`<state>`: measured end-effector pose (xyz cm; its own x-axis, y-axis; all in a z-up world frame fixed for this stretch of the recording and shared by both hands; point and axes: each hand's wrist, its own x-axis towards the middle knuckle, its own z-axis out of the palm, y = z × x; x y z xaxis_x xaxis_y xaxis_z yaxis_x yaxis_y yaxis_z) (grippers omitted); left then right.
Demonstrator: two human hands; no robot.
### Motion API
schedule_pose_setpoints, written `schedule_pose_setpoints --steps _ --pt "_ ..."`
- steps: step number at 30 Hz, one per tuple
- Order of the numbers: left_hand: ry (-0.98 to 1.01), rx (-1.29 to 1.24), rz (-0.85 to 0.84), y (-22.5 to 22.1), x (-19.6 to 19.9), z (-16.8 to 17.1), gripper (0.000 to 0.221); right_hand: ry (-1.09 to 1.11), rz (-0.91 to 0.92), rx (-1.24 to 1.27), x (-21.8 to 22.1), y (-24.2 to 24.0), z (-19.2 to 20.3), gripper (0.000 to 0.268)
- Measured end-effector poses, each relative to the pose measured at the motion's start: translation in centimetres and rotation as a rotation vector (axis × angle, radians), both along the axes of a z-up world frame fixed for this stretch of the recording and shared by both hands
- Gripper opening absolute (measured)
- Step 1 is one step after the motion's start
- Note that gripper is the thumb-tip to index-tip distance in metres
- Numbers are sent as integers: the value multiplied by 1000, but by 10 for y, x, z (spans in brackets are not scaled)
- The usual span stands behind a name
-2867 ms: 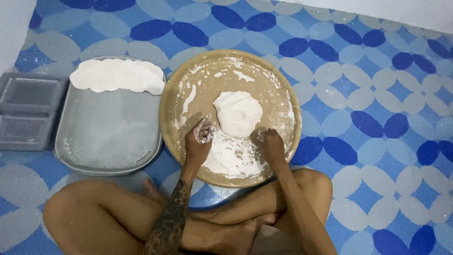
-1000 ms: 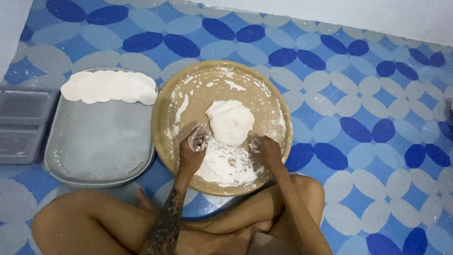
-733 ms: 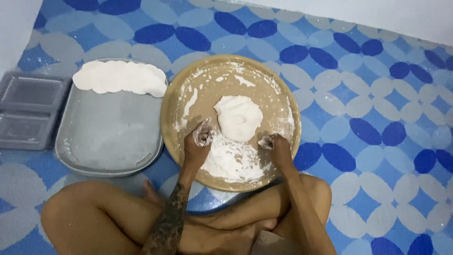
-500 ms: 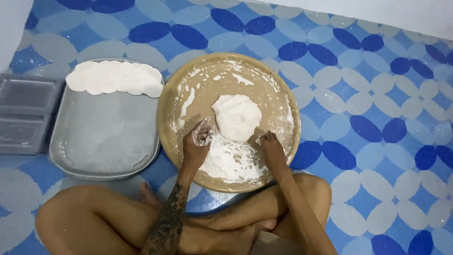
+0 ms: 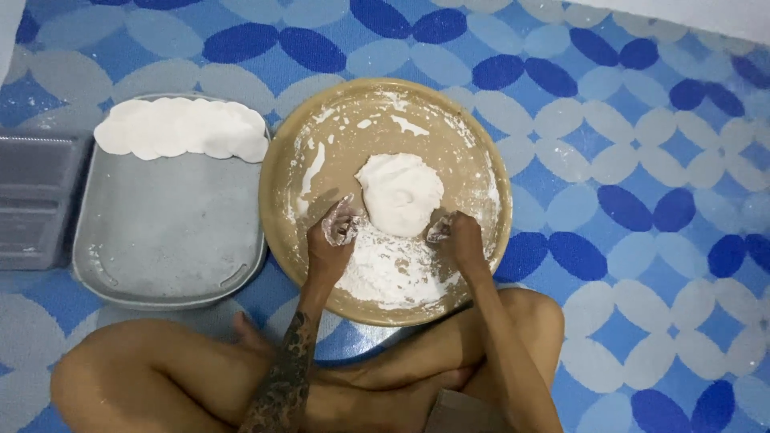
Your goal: A person sitting on the floor portions out small pieces of white dough from a large mass in a wooden bowl and arranges them neatly on a tray.
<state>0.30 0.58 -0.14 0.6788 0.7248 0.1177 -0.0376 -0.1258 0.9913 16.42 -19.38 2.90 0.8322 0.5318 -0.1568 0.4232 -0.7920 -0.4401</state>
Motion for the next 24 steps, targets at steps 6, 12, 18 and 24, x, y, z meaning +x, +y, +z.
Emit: schedule_pose_setpoints --steps 6,12,18,24 --pt "-5 -63 -11 -3 -6 2 54 -90 -1 30 -10 -12 -24 49" --pt "-11 -86 -21 -3 -14 6 56 -16 -203 439 -50 -10 33 15" --pt "11 -92 -46 -1 -14 -4 52 -328 68 114 -38 -27 -3 27" --pt "33 -34 -16 -4 -11 4 47 -562 244 -156 -19 -35 -20 20"
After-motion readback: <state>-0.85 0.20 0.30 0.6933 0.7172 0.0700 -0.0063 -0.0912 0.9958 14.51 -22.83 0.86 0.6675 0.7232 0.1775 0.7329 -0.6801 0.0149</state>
